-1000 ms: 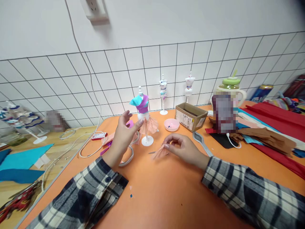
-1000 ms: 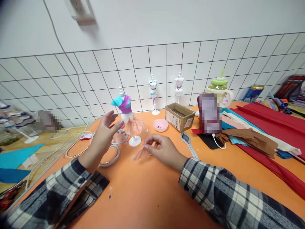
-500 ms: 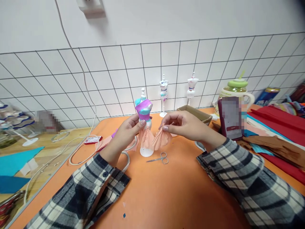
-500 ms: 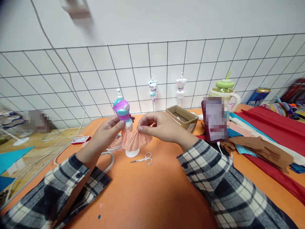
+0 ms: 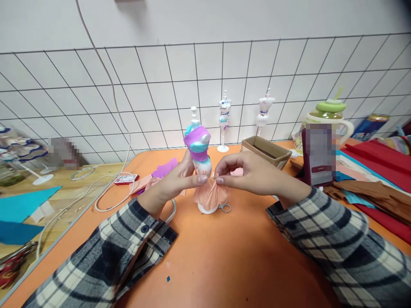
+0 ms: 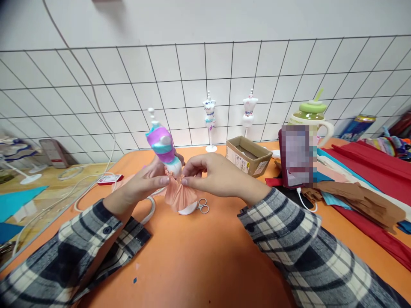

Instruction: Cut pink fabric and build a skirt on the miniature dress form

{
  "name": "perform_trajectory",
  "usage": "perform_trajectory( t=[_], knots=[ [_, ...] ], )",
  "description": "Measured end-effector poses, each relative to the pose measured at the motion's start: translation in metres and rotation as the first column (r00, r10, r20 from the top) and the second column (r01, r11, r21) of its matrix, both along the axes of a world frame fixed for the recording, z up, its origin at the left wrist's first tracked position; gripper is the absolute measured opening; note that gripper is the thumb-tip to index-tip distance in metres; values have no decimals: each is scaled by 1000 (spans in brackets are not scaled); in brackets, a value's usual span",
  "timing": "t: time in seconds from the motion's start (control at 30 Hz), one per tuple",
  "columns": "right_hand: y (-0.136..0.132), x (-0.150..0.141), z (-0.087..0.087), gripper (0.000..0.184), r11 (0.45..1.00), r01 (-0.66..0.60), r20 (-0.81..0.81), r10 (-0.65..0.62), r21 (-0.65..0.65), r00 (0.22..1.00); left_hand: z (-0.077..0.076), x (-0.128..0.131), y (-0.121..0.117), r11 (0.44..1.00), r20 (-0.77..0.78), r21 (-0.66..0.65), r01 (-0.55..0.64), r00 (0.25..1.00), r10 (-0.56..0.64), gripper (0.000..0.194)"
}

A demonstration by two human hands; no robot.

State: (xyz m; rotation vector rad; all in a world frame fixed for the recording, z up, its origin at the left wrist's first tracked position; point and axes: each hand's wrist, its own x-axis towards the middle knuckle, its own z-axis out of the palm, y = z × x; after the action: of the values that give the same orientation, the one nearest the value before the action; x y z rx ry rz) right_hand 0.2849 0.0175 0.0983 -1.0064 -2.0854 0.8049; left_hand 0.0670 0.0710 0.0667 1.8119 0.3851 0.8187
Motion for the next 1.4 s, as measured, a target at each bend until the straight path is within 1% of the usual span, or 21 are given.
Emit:
perform_trajectory(
  t=[0.13, 0.27, 0.37, 0.47, 0.57, 0.63, 0.73, 0.87, 0.97, 1.07, 1.2, 1.4],
  knots=[
    [1, -4, -3, 8, 996, 63, 18, -64, 60, 998, 3, 3, -1, 997, -45, 65, -38, 998, 41, 62],
    [2, -5, -5, 7, 993, 85, 22, -87, 87, 996, 3, 4, -1, 993, -74, 118, -26, 997, 35, 55],
    [4, -5, -7, 8, 992, 92, 15, -94, 91, 995, 2, 2, 1, 989, -97, 147, -22, 995, 37, 55],
    [4, -6, -8, 9, 994, 84, -13, -83, 70, 996, 2, 2, 2, 990, -107, 140, -26, 993, 42, 60],
    [4, -7, -8, 10, 995, 85, -47, -82, 59, 996, 3, 3, 0, 993, -106, 120, -22, 994, 34, 71],
    [4, -8, -8, 10, 995, 85, -68, -81, 51, 994, 4, 4, -1, 993, -102, 116, -18, 994, 30, 75],
    [4, -6, -7, 12, 996, 78, -86, -74, 33, 994, 4, 3, -1, 991, -103, 134, -16, 994, 30, 72],
    [4, -4, -6, 16, 999, 32, -93, -33, -12, 995, 1, 1, 2, 985, -101, 174, -6, 995, 24, 69],
    [4, -6, -6, 14, 999, 12, -79, -15, -34, 997, 0, 0, 3, 985, -94, 174, 1, 995, 16, 70],
    [3, -8, -6, 11, 998, 56, -75, -57, -11, 996, 1, 1, 1, 989, -91, 148, 7, 996, 7, 76],
    [3, -10, -8, 14, 994, 108, -126, -109, -12, 986, 1, 4, -1, 993, -87, 121, 2, 996, 9, 82],
    [4, -11, -11, 15, 990, 132, -153, -139, -52, 978, 0, 7, -3, 990, -100, 116, -81, 991, 93, 82]
  ],
)
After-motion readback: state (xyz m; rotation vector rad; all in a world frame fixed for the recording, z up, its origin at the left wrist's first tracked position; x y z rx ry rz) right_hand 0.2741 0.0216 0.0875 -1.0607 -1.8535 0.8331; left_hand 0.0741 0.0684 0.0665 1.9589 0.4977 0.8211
